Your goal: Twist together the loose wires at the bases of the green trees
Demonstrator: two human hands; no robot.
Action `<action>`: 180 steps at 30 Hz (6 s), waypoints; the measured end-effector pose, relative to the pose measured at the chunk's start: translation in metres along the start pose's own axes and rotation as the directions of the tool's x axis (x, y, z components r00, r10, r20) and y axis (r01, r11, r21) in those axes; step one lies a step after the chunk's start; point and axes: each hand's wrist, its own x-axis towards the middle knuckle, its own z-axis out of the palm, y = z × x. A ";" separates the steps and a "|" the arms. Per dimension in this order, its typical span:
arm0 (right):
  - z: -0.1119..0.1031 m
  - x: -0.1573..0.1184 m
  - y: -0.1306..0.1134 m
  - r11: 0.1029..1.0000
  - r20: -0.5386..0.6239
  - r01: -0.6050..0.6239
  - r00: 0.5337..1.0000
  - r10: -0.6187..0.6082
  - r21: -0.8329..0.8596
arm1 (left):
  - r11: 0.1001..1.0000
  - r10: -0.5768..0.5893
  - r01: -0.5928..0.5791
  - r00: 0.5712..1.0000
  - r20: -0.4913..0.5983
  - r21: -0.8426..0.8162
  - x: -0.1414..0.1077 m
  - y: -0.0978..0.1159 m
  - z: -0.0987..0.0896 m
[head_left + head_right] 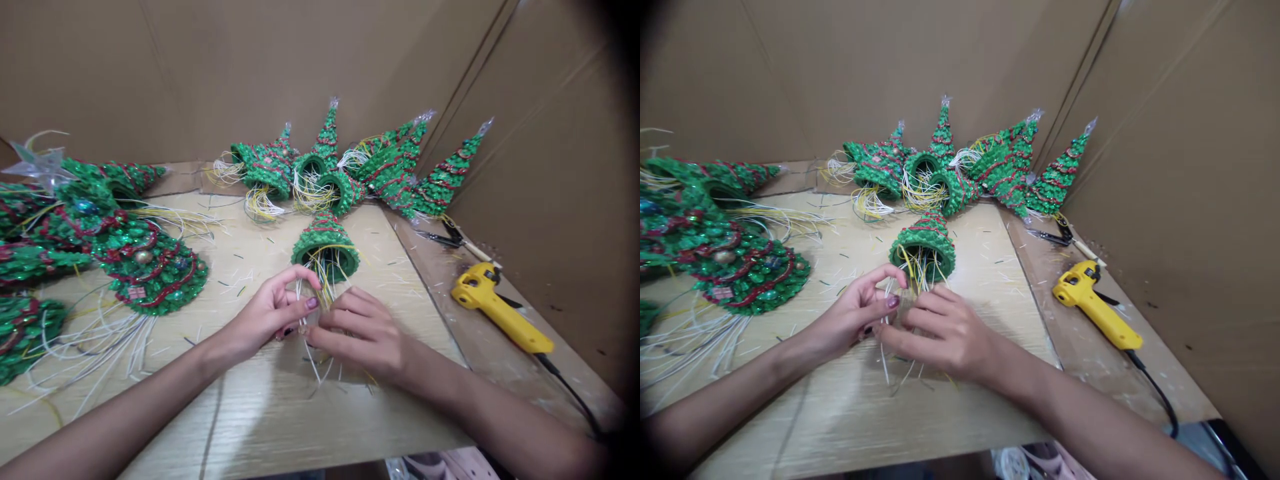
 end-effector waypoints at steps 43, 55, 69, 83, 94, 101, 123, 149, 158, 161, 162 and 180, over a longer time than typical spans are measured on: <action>-0.022 0.002 -0.008 0.992 0.048 0.019 0.999 -0.013 -0.124 | 0.998 0.055 -0.055 0.953 -0.298 0.008 0.001 0.002 0.001; -0.020 0.002 -0.005 0.993 0.012 0.039 0.999 -0.038 -0.115 | 1.000 -0.004 0.009 0.986 -0.167 0.028 -0.003 0.002 0.004; -0.020 0.003 -0.006 0.992 -0.005 0.063 0.998 -0.064 -0.106 | 0.998 -0.062 0.054 0.973 -0.221 -0.040 -0.003 0.005 0.004; -0.019 -0.002 -0.006 0.993 -0.023 0.048 0.998 -0.051 -0.109 | 0.999 -0.008 -0.004 0.965 -0.261 -0.046 -0.001 0.002 0.001; -0.022 0.005 -0.006 0.992 -0.001 0.078 0.997 -0.078 -0.101 | 0.997 -0.039 0.019 0.965 -0.259 -0.080 0.000 0.001 0.001; -0.021 0.005 -0.006 0.983 0.029 0.107 0.994 -0.103 -0.150 | 0.994 -0.028 0.002 0.969 -0.247 -0.106 0.001 0.003 0.002; -0.012 0.001 0.003 0.947 -0.078 0.221 0.966 -0.245 -0.232 | 0.998 -0.003 -0.014 0.968 -0.251 -0.065 -0.004 -0.002 0.012; 0.014 0.007 0.004 0.219 0.421 -0.730 0.583 0.695 0.648 | 0.971 -0.039 0.062 0.994 -0.101 0.231 0.000 0.001 0.003; 0.014 0.009 0.005 0.089 0.410 -0.699 0.512 0.754 0.709 | 0.940 -0.040 0.061 0.997 -0.069 0.335 0.002 -0.002 0.000; 0.012 0.009 0.009 0.010 0.480 -0.699 0.501 0.720 0.715 | 0.939 -0.047 0.070 0.996 -0.075 0.336 0.002 0.000 0.001; 0.012 0.008 0.011 -0.016 0.500 -0.696 0.500 0.707 0.718 | 0.940 -0.050 0.075 0.995 -0.083 0.332 0.002 0.000 0.001; 0.013 0.008 0.008 -0.191 0.567 -0.641 0.453 0.688 0.744 | 0.933 -0.055 0.091 0.992 -0.112 0.347 0.003 0.003 0.003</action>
